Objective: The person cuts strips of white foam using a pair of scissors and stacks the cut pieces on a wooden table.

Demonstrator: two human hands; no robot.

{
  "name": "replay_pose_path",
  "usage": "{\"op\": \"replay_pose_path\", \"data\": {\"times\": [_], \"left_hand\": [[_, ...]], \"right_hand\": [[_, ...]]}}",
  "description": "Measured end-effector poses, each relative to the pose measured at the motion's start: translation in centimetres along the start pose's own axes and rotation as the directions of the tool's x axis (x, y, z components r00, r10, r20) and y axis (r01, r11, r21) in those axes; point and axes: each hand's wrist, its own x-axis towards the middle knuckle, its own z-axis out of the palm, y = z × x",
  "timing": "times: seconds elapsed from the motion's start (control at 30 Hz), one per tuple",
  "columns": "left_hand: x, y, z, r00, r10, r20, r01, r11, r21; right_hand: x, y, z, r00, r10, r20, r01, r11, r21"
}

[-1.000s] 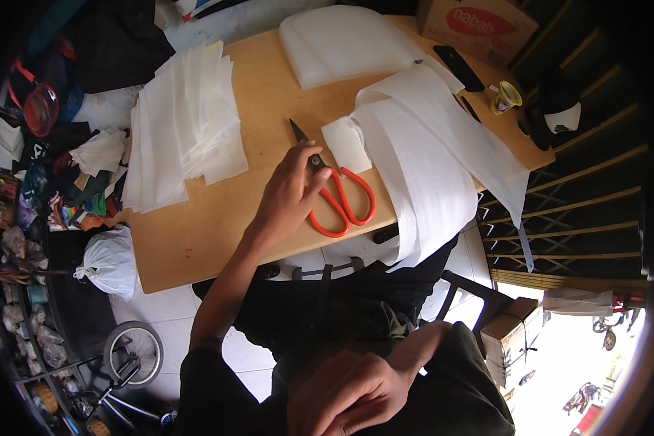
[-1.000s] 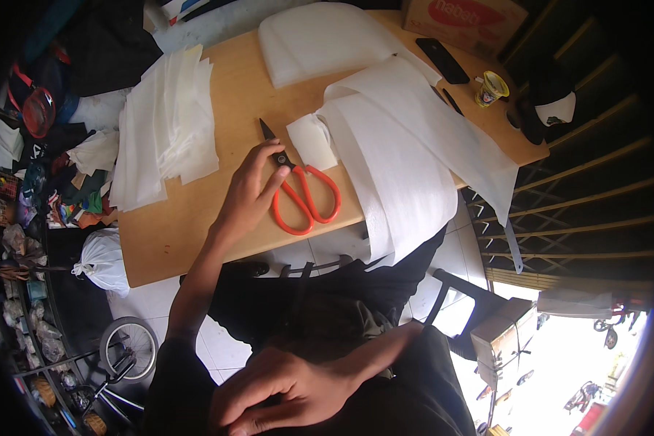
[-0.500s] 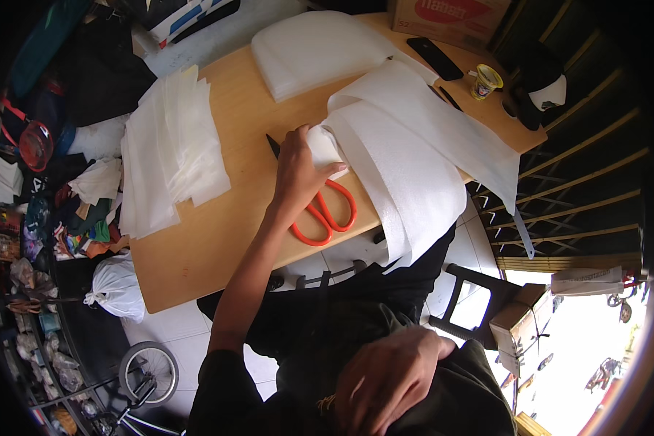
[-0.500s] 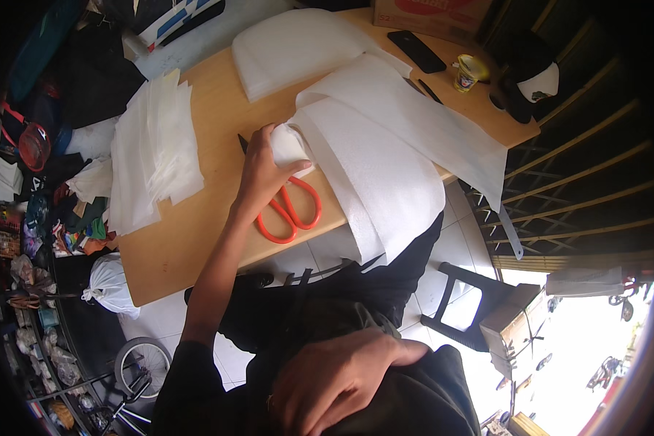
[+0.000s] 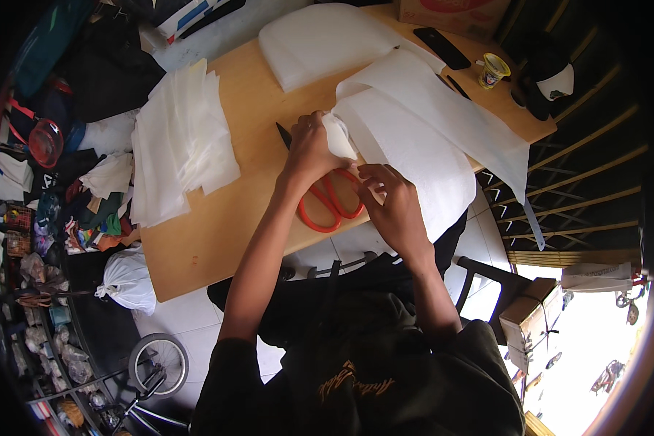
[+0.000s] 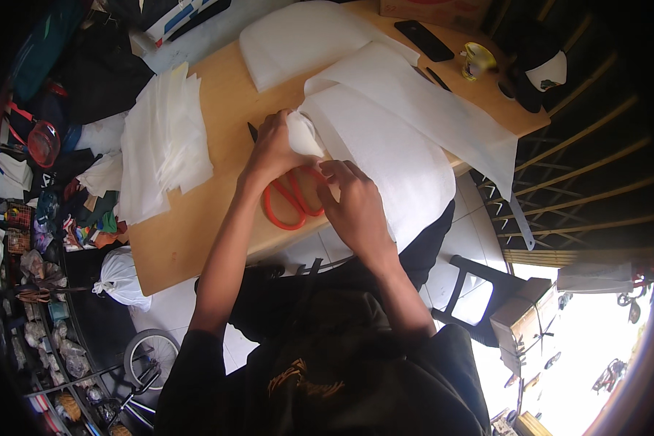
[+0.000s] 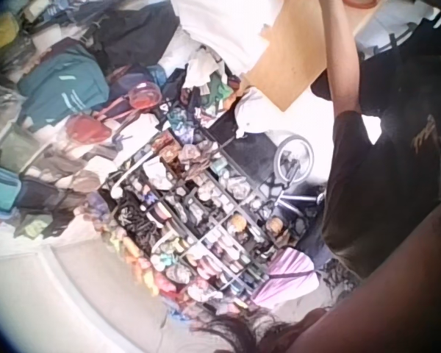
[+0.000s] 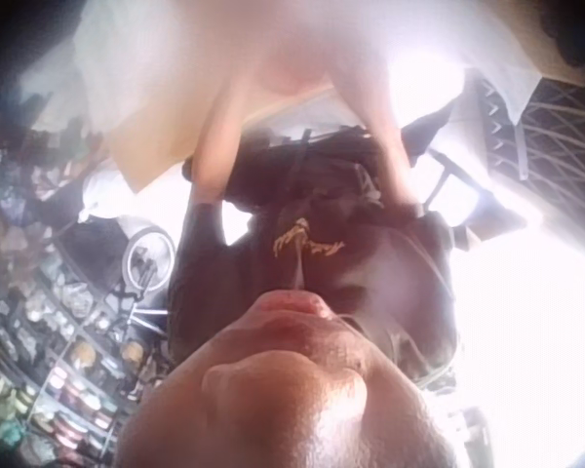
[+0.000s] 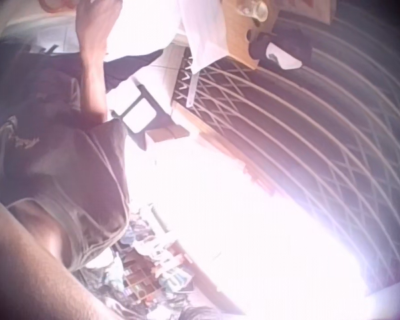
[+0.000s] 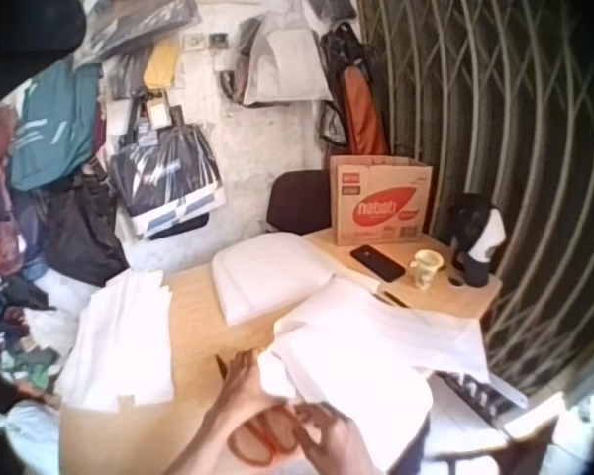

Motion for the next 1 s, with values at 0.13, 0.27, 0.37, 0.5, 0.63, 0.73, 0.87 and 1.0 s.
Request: {"op": "replay_pose_path", "data": {"times": [0.13, 0.27, 0.37, 0.5, 0.63, 0.73, 0.87, 1.0], "left_hand": [[1.5, -0.7, -0.5, 0.994, -0.017, 0.104, 0.016, 1.000, 0.017], [1.3, -0.4, -2.1, 0.976, -0.014, 0.218, 0.049, 0.986, -0.157], [-0.4, -1.5, -2.3, 0.997, -0.021, 0.080, 0.054, 0.900, -0.432], [-3.3, -2.4, -3.7, 1.000, 0.025, -0.002, -0.019, 0.703, -0.711], [-4.8, -2.7, -3.9, 0.995, 0.043, -0.090, -0.097, 0.624, -0.776], [-5.2, -2.7, -4.4, 0.982, 0.122, -0.142, -0.187, 0.675, -0.713], [-5.6, -1.9, -5.1, 0.952, 0.119, -0.283, -0.287, 0.671, -0.683], [-9.2, -1.8, -6.2, 0.933, -0.032, -0.359, -0.184, 0.814, -0.551]], "right_hand": [[0.6, 0.6, 0.8, 1.000, -0.001, -0.019, 0.001, 1.000, -0.003], [0.9, 1.1, 1.4, 0.999, 0.010, -0.036, -0.012, 0.998, -0.064], [1.2, 0.4, 1.1, 0.998, 0.016, -0.059, -0.018, 0.999, -0.031], [2.2, -0.1, 1.1, 0.984, -0.150, -0.100, 0.145, 0.988, -0.053], [3.5, 0.5, 2.6, 0.968, -0.247, -0.045, 0.242, 0.966, -0.096], [4.6, -0.1, 3.1, 0.925, -0.376, -0.047, 0.363, 0.915, -0.177], [5.3, -0.3, 3.5, 0.903, -0.429, 0.032, 0.426, 0.882, -0.202], [4.4, -2.8, 4.1, 0.904, -0.421, 0.072, 0.424, 0.904, -0.048]]}}
